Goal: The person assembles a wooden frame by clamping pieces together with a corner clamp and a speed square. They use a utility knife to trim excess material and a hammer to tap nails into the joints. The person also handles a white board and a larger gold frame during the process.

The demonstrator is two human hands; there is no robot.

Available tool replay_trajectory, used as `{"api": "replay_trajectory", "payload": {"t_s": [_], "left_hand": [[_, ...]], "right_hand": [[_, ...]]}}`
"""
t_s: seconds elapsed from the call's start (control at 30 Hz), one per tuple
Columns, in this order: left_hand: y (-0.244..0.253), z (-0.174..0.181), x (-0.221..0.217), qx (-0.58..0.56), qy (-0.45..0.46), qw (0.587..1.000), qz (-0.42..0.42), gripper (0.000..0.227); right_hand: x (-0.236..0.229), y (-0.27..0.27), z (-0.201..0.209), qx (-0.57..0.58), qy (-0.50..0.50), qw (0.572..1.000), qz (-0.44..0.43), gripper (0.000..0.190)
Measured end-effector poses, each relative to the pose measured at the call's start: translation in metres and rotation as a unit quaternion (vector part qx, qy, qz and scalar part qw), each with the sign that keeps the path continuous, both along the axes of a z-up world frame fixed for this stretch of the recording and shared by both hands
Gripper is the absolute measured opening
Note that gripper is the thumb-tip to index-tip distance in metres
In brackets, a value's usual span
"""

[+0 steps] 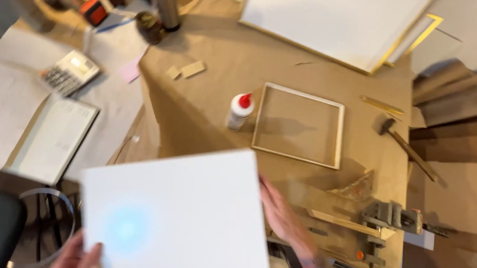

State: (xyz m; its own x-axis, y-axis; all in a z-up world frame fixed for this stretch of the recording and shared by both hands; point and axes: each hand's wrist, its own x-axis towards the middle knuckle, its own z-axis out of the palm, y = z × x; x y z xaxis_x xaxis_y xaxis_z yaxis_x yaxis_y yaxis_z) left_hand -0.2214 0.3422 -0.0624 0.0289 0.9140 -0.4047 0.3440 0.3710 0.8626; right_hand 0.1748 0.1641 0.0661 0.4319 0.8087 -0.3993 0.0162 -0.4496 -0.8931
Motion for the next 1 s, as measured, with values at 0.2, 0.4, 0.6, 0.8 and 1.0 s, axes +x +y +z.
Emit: {"api": "replay_trajectory", "payload": {"t_s": [0.2,0.4,0.6,0.8,1.0], "left_hand": [[-0.074,-0.011,0.175,-0.074,-0.227,0.971,0.002,0.058],[-0.098,0.069,0.316,-0.084,-0.133,0.962,-0.223,0.054],[-0.08,0.116,0.41,-0.009,-0.239,0.929,-0.282,0.083],[-0.087,0.041,0.465,-0.113,-0.251,0.899,-0.341,0.061],[-0.073,-0.095,0.536,0.159,-0.09,0.921,-0.345,0.066]], "right_hand": [[0.055,-0.127,-0.026,-0.081,-0.075,0.926,-0.361,0.039],[0.151,-0.233,-0.069,-0.099,-0.253,0.891,-0.363,0.041],[0.21,-0.243,0.001,0.184,-0.135,0.891,-0.391,0.07],[0.259,-0.198,-0.029,-0.039,-0.058,0.895,-0.442,0.063],[0.336,-0.171,-0.197,0.032,-0.167,0.876,-0.451,0.039]]}}
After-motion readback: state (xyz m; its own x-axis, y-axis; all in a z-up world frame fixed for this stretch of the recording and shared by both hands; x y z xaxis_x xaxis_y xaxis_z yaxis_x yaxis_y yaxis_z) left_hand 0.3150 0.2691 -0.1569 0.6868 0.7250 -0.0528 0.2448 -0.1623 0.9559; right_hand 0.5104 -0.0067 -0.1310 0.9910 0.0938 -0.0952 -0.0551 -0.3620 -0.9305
